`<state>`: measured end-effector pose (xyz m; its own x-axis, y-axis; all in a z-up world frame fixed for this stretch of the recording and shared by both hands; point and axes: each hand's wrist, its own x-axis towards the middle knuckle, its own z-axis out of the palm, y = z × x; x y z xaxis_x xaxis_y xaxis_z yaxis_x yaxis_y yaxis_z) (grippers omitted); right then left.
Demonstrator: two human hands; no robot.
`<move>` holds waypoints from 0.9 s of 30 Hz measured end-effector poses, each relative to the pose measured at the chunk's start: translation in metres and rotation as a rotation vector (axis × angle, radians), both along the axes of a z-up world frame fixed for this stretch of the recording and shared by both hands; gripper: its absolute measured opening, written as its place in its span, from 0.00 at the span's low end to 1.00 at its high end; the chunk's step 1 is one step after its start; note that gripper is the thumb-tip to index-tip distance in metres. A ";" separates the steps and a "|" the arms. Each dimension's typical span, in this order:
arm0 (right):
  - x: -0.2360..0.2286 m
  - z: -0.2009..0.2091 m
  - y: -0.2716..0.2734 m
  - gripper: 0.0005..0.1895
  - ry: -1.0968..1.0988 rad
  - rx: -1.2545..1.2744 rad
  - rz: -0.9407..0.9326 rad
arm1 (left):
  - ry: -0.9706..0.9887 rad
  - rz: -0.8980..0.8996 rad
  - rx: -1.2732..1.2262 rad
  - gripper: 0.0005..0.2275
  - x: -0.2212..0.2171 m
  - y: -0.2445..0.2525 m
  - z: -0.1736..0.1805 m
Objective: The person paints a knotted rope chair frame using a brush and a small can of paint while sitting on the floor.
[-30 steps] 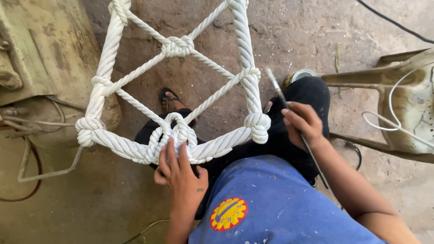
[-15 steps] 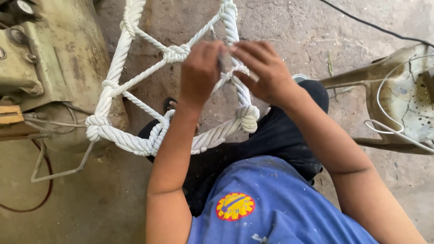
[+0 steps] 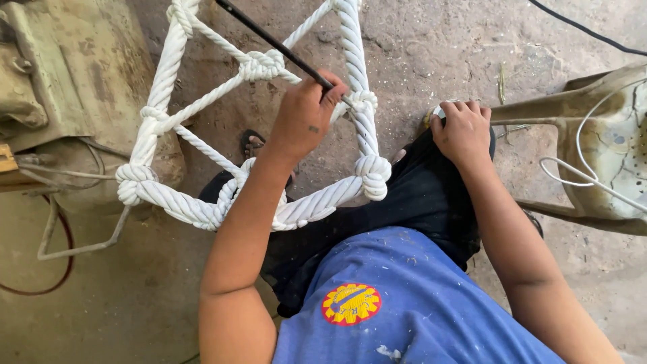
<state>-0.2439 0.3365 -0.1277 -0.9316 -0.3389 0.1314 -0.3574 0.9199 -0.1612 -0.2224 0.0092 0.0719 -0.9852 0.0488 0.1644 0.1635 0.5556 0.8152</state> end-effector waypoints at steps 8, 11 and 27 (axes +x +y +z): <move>-0.007 0.018 -0.018 0.15 -0.045 0.085 0.032 | -0.169 -0.222 0.020 0.11 -0.006 0.008 0.016; -0.010 0.013 -0.019 0.15 -0.054 0.108 0.043 | -0.228 -0.188 -0.034 0.09 -0.017 0.004 0.016; -0.013 -0.009 -0.010 0.16 -0.014 0.045 0.036 | -0.162 -0.094 0.160 0.10 0.005 -0.010 0.001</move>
